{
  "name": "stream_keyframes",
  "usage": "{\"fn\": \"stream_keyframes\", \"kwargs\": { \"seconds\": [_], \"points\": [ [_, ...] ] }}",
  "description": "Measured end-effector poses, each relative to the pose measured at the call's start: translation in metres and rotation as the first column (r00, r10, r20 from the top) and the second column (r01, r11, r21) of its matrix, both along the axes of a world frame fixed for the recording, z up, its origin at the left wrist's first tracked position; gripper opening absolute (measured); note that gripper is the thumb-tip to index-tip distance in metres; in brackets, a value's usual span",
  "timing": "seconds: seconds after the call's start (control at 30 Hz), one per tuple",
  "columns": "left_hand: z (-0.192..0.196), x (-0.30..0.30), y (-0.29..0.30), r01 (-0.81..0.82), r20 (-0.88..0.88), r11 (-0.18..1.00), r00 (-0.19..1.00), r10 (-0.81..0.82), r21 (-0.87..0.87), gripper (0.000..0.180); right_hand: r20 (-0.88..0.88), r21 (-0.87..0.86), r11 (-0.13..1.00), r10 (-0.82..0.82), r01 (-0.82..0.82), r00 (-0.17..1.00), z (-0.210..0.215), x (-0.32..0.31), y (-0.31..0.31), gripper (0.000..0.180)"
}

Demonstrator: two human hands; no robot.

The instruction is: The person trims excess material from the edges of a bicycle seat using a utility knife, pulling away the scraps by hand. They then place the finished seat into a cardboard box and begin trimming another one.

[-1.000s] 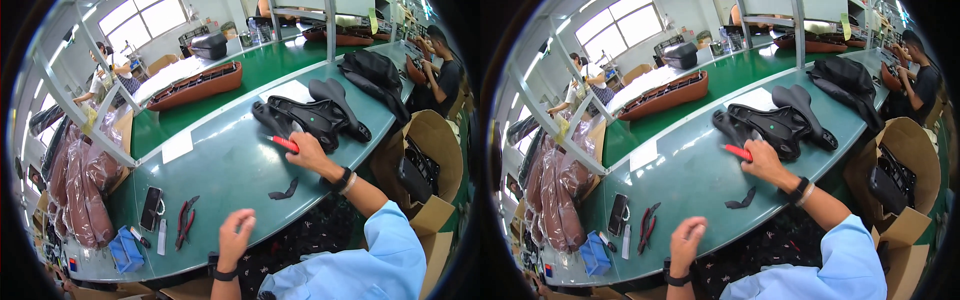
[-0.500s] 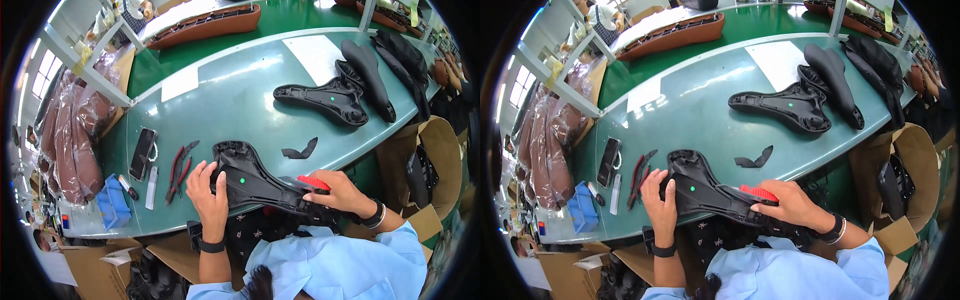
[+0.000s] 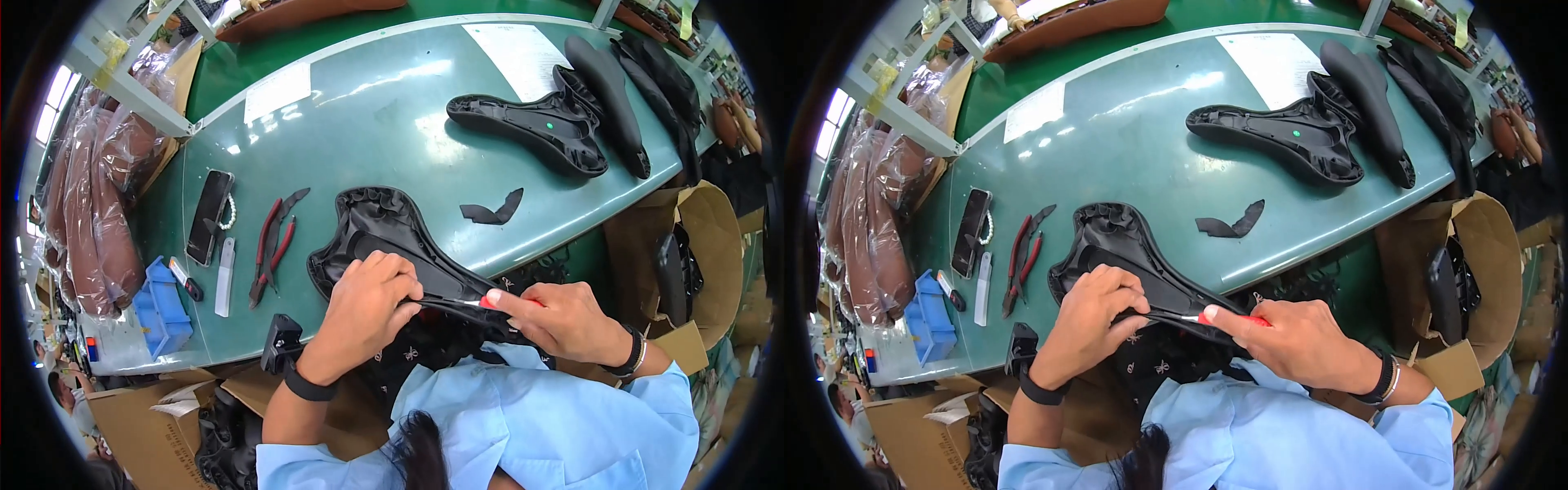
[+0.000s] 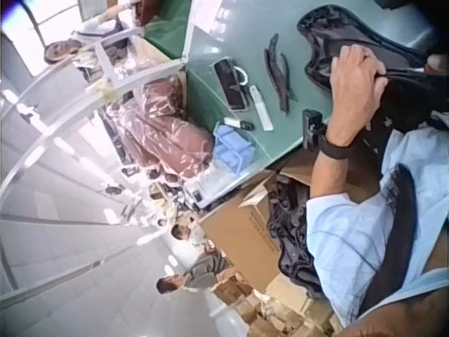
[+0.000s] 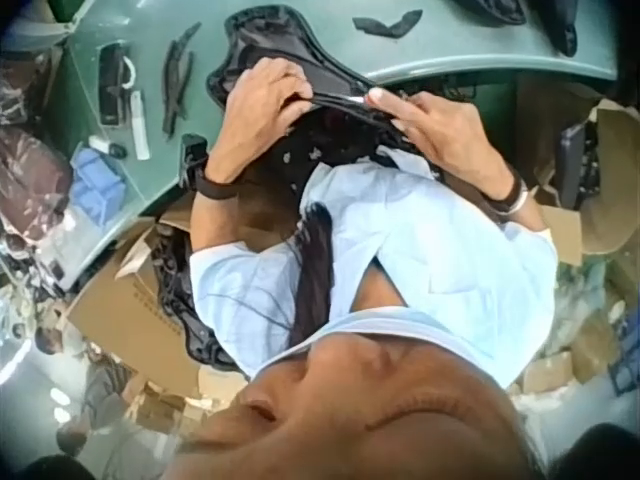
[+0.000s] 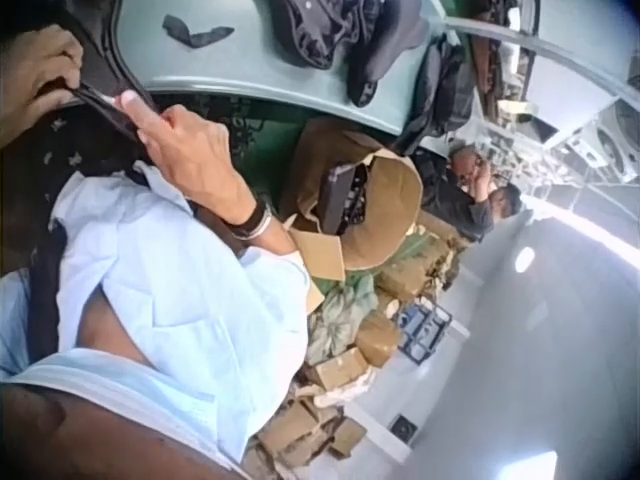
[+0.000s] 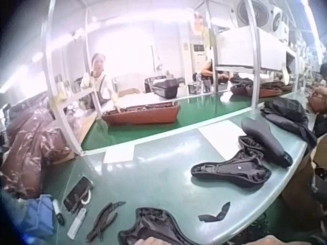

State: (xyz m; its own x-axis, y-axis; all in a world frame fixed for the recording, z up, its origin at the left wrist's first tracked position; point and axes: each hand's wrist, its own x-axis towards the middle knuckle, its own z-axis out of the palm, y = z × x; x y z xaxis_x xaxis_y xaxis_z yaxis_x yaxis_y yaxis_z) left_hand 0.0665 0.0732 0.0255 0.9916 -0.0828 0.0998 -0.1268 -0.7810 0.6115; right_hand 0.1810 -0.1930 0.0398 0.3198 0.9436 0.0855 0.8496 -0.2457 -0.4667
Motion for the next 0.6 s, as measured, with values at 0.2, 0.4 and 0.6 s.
{"fn": "stream_keyframes", "kwargs": {
  "seconds": [0.2,0.4,0.6],
  "points": [
    [-0.008,0.006,0.001,0.025,0.039,1.0,0.999,-0.024,-0.007,0.012,0.181,-0.051,0.995,0.095,-0.087,0.979,0.007,-0.007,0.009,0.064],
    [-0.016,0.002,0.0,-0.028,0.137,0.999,0.99,0.023,0.04,0.014,0.334,-0.096,0.989,0.136,-0.11,0.933,0.003,-0.012,0.023,0.068],
    [-0.017,0.001,-0.002,-0.04,0.152,0.998,0.988,0.032,0.054,0.013,0.342,-0.276,0.96,0.143,-0.046,0.929,0.018,-0.032,0.03,0.069]
  ]
}}
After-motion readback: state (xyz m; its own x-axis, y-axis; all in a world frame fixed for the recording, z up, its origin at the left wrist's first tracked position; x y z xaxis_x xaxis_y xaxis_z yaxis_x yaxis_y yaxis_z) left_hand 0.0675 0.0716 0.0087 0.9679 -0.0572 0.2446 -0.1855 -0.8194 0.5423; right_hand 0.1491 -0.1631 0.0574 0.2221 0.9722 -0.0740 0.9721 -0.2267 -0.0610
